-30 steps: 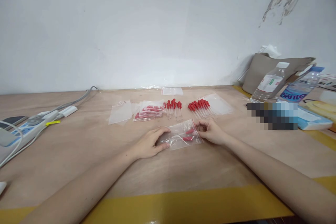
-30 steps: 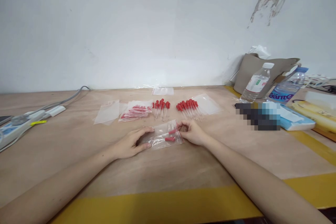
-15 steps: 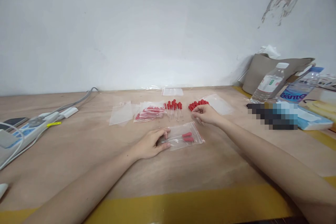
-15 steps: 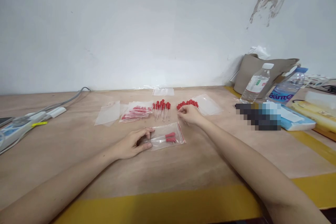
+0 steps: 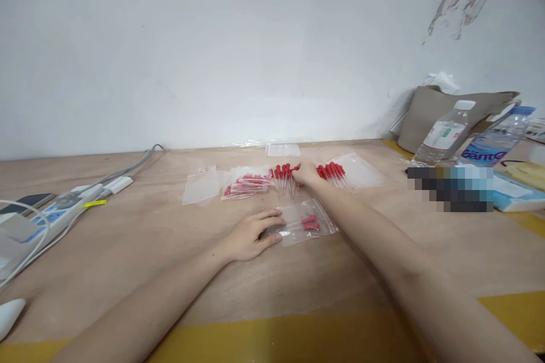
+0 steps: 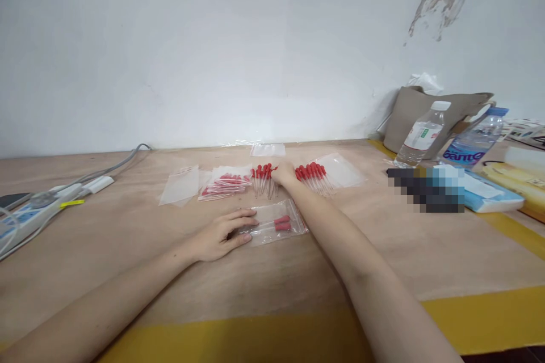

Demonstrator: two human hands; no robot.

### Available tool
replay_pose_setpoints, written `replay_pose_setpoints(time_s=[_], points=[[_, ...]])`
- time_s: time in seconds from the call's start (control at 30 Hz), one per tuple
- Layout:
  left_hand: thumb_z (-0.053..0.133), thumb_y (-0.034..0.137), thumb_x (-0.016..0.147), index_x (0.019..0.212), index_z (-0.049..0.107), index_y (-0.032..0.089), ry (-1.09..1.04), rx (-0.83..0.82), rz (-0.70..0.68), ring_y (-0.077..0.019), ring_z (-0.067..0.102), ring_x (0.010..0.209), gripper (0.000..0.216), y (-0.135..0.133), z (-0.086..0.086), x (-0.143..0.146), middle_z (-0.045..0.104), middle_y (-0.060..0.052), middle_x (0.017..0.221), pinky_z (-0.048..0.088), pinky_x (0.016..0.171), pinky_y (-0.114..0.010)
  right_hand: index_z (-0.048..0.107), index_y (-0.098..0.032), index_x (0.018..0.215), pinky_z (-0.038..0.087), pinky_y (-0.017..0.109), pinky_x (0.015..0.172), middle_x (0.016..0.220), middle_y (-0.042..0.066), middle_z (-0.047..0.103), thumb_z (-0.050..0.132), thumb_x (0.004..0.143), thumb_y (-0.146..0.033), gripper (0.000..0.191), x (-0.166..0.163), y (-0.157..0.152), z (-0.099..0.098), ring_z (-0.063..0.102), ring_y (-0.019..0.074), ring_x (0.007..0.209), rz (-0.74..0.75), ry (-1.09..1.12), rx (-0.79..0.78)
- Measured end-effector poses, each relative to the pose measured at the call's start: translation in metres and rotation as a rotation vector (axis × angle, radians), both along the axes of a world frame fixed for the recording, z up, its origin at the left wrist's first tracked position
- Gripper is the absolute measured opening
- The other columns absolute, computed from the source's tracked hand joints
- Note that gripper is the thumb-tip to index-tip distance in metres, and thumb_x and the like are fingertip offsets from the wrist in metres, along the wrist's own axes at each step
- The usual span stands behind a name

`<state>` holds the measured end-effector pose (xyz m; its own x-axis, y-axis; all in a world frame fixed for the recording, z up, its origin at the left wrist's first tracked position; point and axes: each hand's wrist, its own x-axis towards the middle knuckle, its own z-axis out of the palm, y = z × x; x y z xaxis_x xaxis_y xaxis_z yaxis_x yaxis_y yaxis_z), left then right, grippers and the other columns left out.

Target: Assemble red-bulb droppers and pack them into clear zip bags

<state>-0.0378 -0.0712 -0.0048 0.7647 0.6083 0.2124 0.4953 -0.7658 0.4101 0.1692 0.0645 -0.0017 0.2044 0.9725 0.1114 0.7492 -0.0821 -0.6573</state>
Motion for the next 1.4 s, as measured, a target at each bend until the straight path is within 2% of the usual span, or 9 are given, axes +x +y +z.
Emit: replay_pose_setpoints(time_s=[0.17, 0.3, 0.37, 0.43, 0.53, 0.83, 1.13, 1.27, 1.4], points=[[0.04, 0.039, 0.087, 0.119, 0.05, 0.026, -0.002, -0.008, 0.005, -0.02, 0.04, 0.12, 0.036, 0.001, -0.001, -0.001, 0.043, -0.005, 0.131, 0.034, 0.099, -0.037, 0.055, -0.014, 0.058, 0.042, 0.024, 0.051, 0.049, 0.005, 0.055, 0.052, 0.063, -0.014, 0.006, 0.012, -0.006, 0.014, 0.058, 0.0178, 0.054, 0.006, 0.1, 0.048], [0.04, 0.039, 0.087, 0.12, 0.05, 0.027, 0.015, -0.015, 0.013, -0.0198, 0.041, 0.12, 0.037, 0.002, -0.002, -0.002, 0.041, -0.004, 0.133, 0.034, 0.099, -0.036, 0.051, -0.015, 0.091, 0.042, 0.02, 0.045, 0.059, -0.001, 0.055, 0.04, 0.073, -0.018, 0.021, 0.043, -0.03, 0.019, 0.054, 0.011, 0.046, 0.015, 0.236, 0.135], [0.04, 0.04, 0.087, 0.121, 0.049, 0.028, 0.021, -0.013, 0.009, -0.02, 0.041, 0.12, 0.037, 0.003, -0.003, -0.002, 0.041, -0.004, 0.133, 0.034, 0.099, -0.036, 0.041, -0.017, 0.104, 0.043, 0.02, 0.044, 0.064, -0.003, 0.053, 0.037, 0.075, -0.019, 0.029, 0.063, -0.048, 0.013, 0.053, 0.0088, 0.045, -0.009, 0.299, 0.208], [0.04, 0.04, 0.087, 0.121, 0.049, 0.029, 0.028, -0.009, 0.006, -0.0199, 0.04, 0.12, 0.037, 0.003, -0.004, -0.002, 0.041, -0.003, 0.133, 0.033, 0.099, -0.036, 0.038, -0.019, 0.102, 0.042, 0.02, 0.04, 0.066, -0.005, 0.049, 0.044, 0.072, -0.022, 0.031, 0.082, -0.067, 0.002, 0.049, 0.0078, 0.041, -0.023, 0.484, 0.354], [0.04, 0.04, 0.087, 0.121, 0.049, 0.029, 0.033, 0.0, 0.01, -0.0194, 0.04, 0.12, 0.037, 0.003, -0.004, -0.002, 0.04, -0.003, 0.133, 0.033, 0.099, -0.035, 0.038, -0.021, 0.094, 0.042, 0.021, 0.038, 0.065, -0.007, 0.045, 0.05, 0.067, -0.024, 0.029, 0.096, -0.087, -0.014, 0.049, 0.0082, 0.042, -0.054, 0.619, 0.386], [0.041, 0.039, 0.087, 0.121, 0.049, 0.029, 0.021, -0.001, 0.007, -0.0199, 0.041, 0.119, 0.036, 0.002, -0.003, -0.002, 0.041, -0.004, 0.133, 0.034, 0.099, -0.037, 0.035, -0.023, 0.088, 0.049, 0.023, 0.049, 0.066, -0.007, 0.046, 0.052, 0.065, -0.026, 0.029, 0.065, -0.11, -0.023, 0.054, 0.0088, 0.05, -0.009, 0.87, 0.256], [0.043, 0.039, 0.086, 0.128, 0.038, 0.025, 0.0, -0.003, 0.023, -0.0202, 0.041, 0.118, 0.044, 0.001, 0.0, 0.0, 0.044, -0.005, 0.129, 0.034, 0.098, -0.037, 0.041, -0.021, 0.082, 0.051, 0.023, 0.057, 0.066, -0.005, 0.054, 0.064, 0.061, -0.022, 0.031, 0.07, -0.123, -0.023, 0.058, 0.0088, 0.054, 0.028, 1.028, 0.173], [0.045, 0.038, 0.085, 0.129, 0.034, 0.023, -0.002, -0.005, 0.039, -0.0206, 0.046, 0.112, 0.048, 0.0, 0.0, 0.0, 0.047, -0.006, 0.126, 0.037, 0.095, -0.037, 0.047, -0.017, 0.075, 0.048, 0.021, 0.055, 0.061, -0.003, 0.058, 0.07, 0.056, -0.023, 0.03, 0.073, -0.126, -0.021, 0.057, 0.0084, 0.053, 0.189, 0.902, -0.034], [0.045, 0.038, 0.085, 0.129, 0.034, 0.024, 0.002, -0.008, 0.043, -0.0214, 0.047, 0.11, 0.047, 0.0, 0.001, 0.001, 0.048, -0.007, 0.125, 0.038, 0.093, -0.037, 0.055, -0.015, 0.072, 0.037, 0.018, 0.043, 0.047, -0.007, 0.051, 0.074, 0.052, -0.03, 0.031, 0.072, -0.123, -0.024, 0.045, 0.0056, 0.043, 0.338, 0.617, -0.051]])
